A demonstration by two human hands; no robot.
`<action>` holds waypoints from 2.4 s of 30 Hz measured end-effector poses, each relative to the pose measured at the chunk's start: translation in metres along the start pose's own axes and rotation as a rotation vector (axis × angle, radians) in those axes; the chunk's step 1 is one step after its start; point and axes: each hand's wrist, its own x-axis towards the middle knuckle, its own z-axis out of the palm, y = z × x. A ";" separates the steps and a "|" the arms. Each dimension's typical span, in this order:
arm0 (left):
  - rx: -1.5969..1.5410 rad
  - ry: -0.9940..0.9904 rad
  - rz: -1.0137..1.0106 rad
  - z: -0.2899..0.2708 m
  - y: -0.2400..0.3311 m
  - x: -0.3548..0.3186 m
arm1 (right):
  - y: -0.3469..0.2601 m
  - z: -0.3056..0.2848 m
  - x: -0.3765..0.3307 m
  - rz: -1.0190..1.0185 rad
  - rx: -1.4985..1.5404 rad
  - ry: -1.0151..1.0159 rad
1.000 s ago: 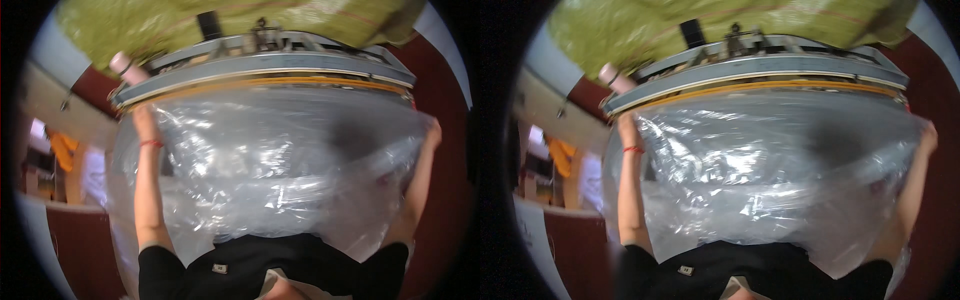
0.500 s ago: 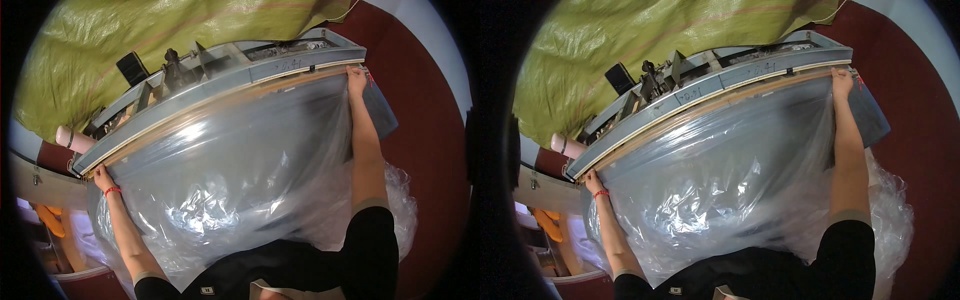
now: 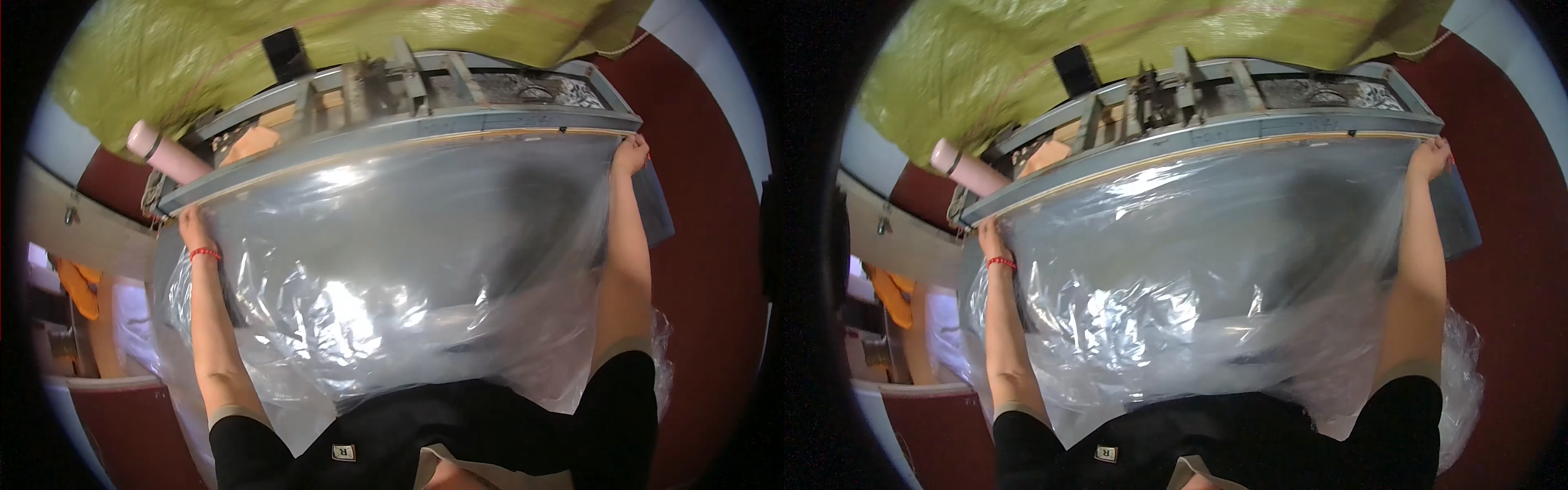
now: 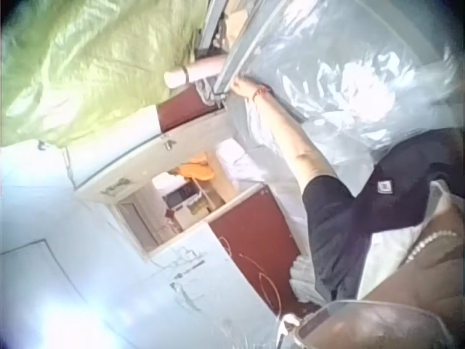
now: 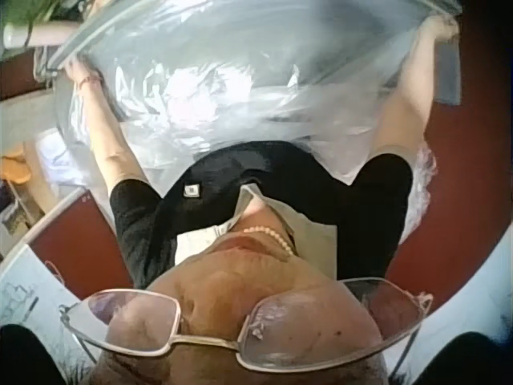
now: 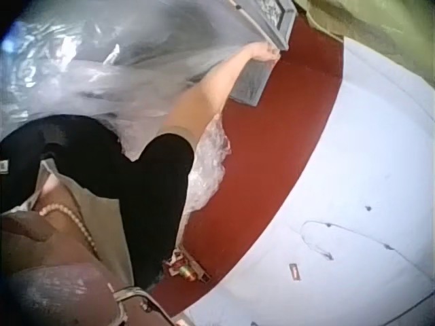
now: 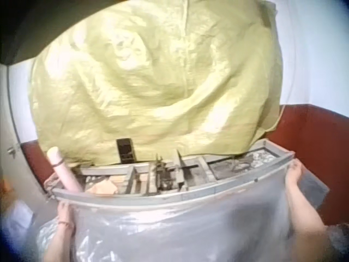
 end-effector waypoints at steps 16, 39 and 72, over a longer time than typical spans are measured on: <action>0.494 -0.103 0.542 -0.121 0.106 -0.122 | -0.252 -0.084 -0.289 -0.477 0.537 -1.452; 0.215 -0.369 -0.043 -0.008 0.080 -0.112 | 0.020 -0.187 -0.027 -0.256 0.009 -0.813; 0.776 -0.502 0.706 0.154 0.088 -0.192 | 0.139 -0.392 0.010 0.270 -0.063 -0.778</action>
